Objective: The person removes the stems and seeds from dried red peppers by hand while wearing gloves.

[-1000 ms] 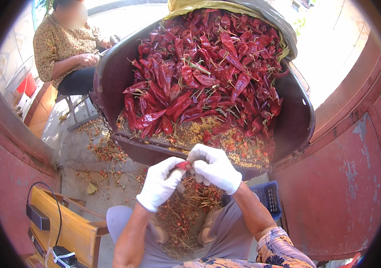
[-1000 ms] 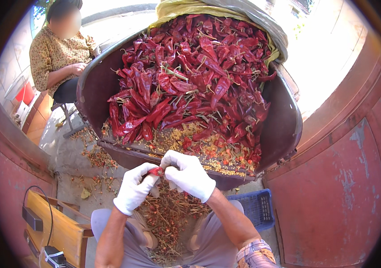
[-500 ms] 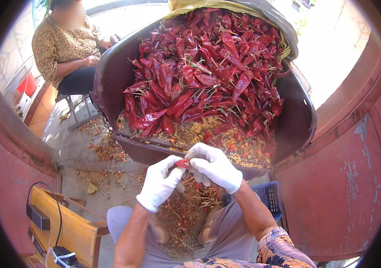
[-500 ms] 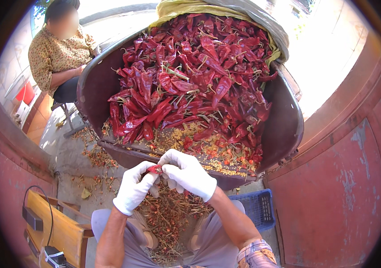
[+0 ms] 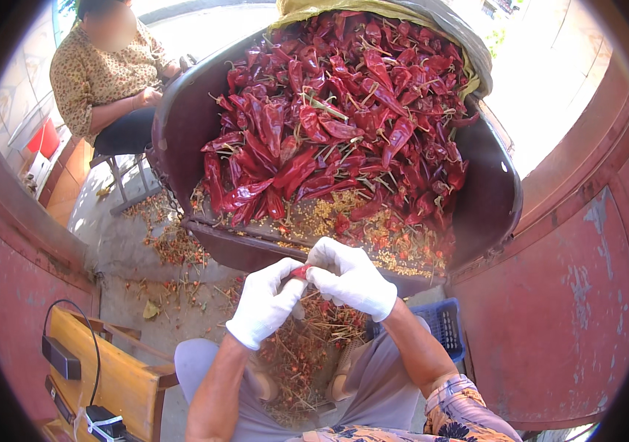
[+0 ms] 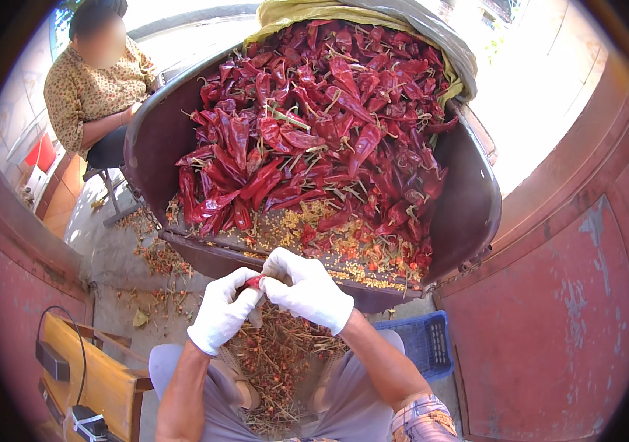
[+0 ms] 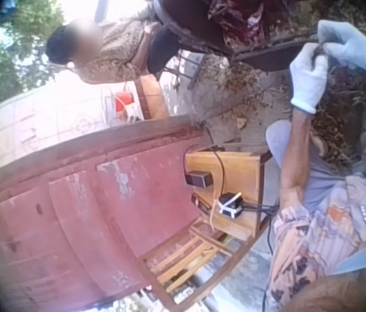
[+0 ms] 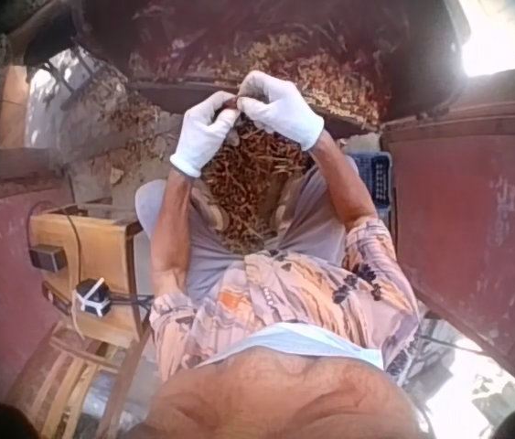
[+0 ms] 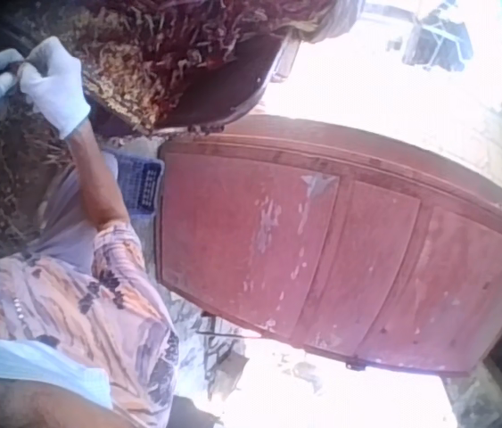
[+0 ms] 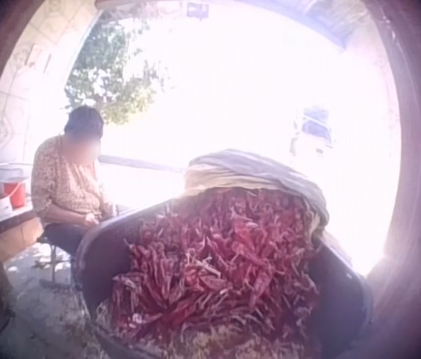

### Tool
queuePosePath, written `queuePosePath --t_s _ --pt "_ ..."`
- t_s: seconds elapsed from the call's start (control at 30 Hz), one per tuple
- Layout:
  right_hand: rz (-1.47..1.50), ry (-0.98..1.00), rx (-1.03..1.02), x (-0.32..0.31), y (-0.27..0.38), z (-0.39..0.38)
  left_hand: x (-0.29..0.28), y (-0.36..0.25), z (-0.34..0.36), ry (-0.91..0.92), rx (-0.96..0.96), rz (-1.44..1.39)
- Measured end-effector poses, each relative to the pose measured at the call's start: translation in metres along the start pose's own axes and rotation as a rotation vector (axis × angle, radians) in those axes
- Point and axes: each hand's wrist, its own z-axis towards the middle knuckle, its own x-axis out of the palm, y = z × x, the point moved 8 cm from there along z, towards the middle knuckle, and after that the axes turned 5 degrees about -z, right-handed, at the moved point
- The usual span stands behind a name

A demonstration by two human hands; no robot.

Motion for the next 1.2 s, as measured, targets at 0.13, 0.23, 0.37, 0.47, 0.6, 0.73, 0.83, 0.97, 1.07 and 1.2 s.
queuePosePath --t_s 0.13,0.23,0.37,0.47,0.6,0.73,0.83,0.97,1.07,1.2 --pt "0.058 -0.025 -0.002 -0.002 -0.006 0.003 -0.003 -0.001 0.001 -0.012 -0.002 -0.037" --pt "0.099 -0.042 -0.012 -0.007 -0.005 0.005 -0.008 -0.003 0.0 -0.094 -0.042 -0.131" --pt "-0.086 -0.269 -0.245 -0.018 0.004 0.002 -0.007 -0.004 0.001 -0.111 -0.049 -0.204" --pt "-0.346 -0.312 -0.471 -0.013 0.023 -0.005 -0.008 -0.004 0.0 -0.102 -0.064 -0.168" --pt "-0.364 -0.237 -0.505 -0.01 0.024 -0.005 -0.011 -0.003 -0.002 -0.106 -0.058 -0.066" --pt "-0.381 -0.147 -0.465 -0.008 0.023 -0.005 -0.009 -0.003 -0.004 -0.061 -0.059 0.019" --pt "-0.42 -0.102 -0.449 -0.007 0.025 -0.009 -0.005 -0.007 -0.002 0.038 0.002 0.108" --pt "-0.407 -0.124 -0.509 -0.005 0.023 -0.01 -0.002 -0.006 -0.004 0.037 -0.02 0.096" --pt "-0.107 -0.02 -0.149 -0.01 0.006 -0.004 0.0 -0.004 -0.004 0.043 -0.042 0.024" --pt "0.17 0.022 0.068 -0.007 -0.005 -0.003 0.002 -0.009 -0.006 0.03 0.008 -0.071"
